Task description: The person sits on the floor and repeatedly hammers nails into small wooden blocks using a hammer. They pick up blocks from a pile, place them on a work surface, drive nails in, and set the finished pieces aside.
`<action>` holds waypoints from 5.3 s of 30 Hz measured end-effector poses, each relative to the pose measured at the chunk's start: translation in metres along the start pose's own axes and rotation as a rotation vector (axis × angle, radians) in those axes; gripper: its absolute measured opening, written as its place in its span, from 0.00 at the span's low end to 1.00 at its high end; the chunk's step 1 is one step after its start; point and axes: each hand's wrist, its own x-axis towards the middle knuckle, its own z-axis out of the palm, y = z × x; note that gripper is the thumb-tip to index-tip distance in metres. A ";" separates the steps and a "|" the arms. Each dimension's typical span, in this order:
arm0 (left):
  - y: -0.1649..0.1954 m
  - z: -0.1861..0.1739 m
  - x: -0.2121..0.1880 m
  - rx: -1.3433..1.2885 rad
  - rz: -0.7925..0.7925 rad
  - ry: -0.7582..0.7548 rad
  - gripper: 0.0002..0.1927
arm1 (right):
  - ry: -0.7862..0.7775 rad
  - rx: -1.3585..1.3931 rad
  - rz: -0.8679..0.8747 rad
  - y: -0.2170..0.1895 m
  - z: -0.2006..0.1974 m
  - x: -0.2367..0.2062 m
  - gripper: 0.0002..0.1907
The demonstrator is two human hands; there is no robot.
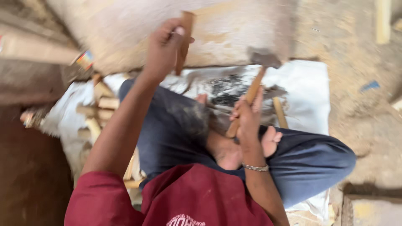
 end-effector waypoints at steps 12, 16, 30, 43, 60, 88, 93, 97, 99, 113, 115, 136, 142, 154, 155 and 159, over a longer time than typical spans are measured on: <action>-0.101 0.099 0.015 0.923 0.427 -0.264 0.17 | 0.002 0.081 0.029 -0.017 0.003 -0.001 0.44; -0.102 0.078 0.006 0.995 0.418 -0.300 0.14 | 0.008 0.074 0.035 -0.016 0.004 0.001 0.45; -0.110 0.065 0.064 1.300 0.117 -0.496 0.16 | 0.008 0.043 0.034 -0.013 0.006 0.002 0.44; -0.103 0.090 0.063 1.112 0.174 -0.364 0.18 | 0.016 0.024 0.040 -0.015 0.007 0.002 0.45; -0.138 0.117 -0.085 0.855 0.162 -0.619 0.12 | 0.002 -0.053 -0.023 -0.001 0.015 -0.001 0.45; -0.095 0.112 -0.086 0.611 0.024 -0.600 0.12 | 0.109 -0.995 -0.600 -0.025 0.025 0.032 0.42; -0.125 0.115 -0.089 0.460 0.053 -0.413 0.12 | 0.120 -0.337 -0.098 -0.015 0.012 0.009 0.43; -0.144 0.124 -0.084 0.295 0.137 -0.207 0.13 | 0.016 -0.016 -0.029 -0.008 -0.006 0.001 0.39; -0.145 0.144 -0.061 -0.106 -0.137 -0.052 0.08 | 0.072 -0.016 -0.016 -0.007 -0.007 0.000 0.41; 0.235 0.425 0.004 -0.495 0.397 -0.700 0.12 | 0.036 0.014 -0.022 -0.006 -0.015 -0.013 0.44; 0.209 0.403 0.009 -0.558 0.484 -0.717 0.13 | 0.017 0.002 -0.028 -0.004 -0.012 -0.009 0.44; -0.118 0.139 0.062 0.473 0.188 -0.137 0.07 | 0.008 0.055 0.004 -0.011 0.005 0.000 0.45; -0.123 0.143 0.063 0.466 0.140 -0.134 0.07 | -0.003 0.072 0.012 -0.011 0.004 0.001 0.46; -0.150 0.143 0.059 0.443 0.249 -0.081 0.07 | 0.026 0.045 0.027 -0.012 0.006 0.001 0.45; -0.154 0.143 0.059 0.444 0.252 -0.070 0.07 | 0.033 0.040 0.034 -0.012 0.006 0.001 0.45; -0.167 0.147 0.062 0.499 0.313 -0.071 0.05 | 0.051 -0.001 0.030 -0.014 0.010 0.001 0.44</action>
